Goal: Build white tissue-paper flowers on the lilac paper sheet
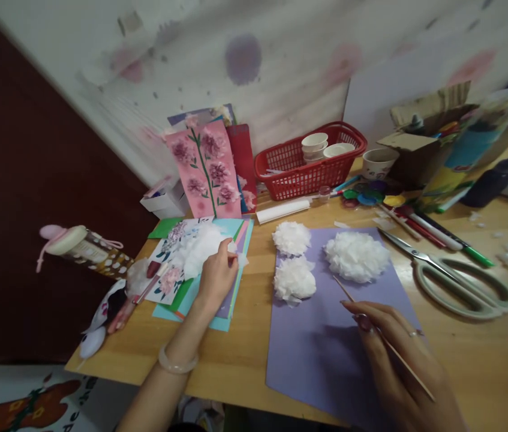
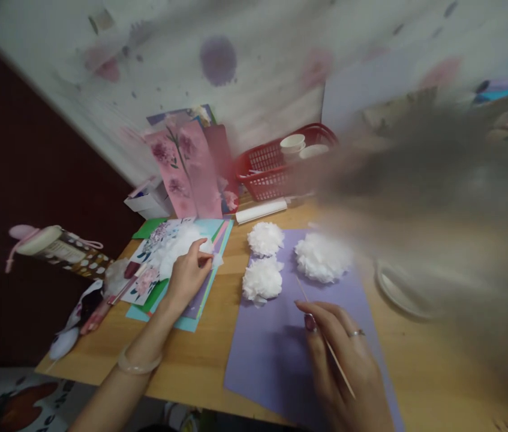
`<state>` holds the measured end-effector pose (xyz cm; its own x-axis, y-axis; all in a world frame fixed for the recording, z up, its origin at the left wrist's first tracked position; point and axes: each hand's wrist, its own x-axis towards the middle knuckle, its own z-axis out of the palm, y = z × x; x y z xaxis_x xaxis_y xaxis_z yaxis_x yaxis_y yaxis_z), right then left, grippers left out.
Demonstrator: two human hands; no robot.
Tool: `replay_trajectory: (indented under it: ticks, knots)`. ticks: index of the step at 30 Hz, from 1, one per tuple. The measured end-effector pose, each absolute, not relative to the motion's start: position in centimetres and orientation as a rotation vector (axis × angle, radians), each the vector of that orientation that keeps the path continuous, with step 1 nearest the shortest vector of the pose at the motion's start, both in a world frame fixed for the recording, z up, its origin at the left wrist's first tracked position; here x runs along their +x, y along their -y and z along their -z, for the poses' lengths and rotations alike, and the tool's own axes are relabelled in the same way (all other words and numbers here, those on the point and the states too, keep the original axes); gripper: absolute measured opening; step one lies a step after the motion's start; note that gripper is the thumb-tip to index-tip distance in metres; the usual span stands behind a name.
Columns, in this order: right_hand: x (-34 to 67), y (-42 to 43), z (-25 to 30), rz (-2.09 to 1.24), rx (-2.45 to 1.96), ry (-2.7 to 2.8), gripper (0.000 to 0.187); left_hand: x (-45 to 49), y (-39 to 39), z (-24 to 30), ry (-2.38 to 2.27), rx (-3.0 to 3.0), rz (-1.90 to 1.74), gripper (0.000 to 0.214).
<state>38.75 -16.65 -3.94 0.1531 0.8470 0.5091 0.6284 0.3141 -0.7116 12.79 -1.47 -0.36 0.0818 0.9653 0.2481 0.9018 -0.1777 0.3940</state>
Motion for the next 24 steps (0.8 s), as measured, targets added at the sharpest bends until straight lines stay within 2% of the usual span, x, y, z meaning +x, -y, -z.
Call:
replay_trajectory:
  ticks: [7,11,15,20,24]
  knots:
    - [38.7,16.7,4.2,-0.354,-1.375,1.53,0.023,12.9,1.7,-0.3,-1.962,2.146,-0.775,0.049]
    - [38.7,16.6,4.3,-0.358,-1.37,1.532,0.023,13.5,2.0,-0.3,-1.996,2.153,-0.667,0.06]
    - [38.8,16.6,4.2,-0.363,-1.376,1.529,0.022,13.6,2.1,-0.6,-2.035,2.148,-0.621,0.058]
    - [38.8,16.7,4.0,-0.394,-1.381,1.506,0.02,12.8,1.9,-1.2,-1.902,1.866,-0.94,0.061]
    - [38.8,16.8,3.9,-0.489,-1.395,1.432,0.02,13.0,3.5,-2.6,-1.552,1.38,-1.147,0.067]
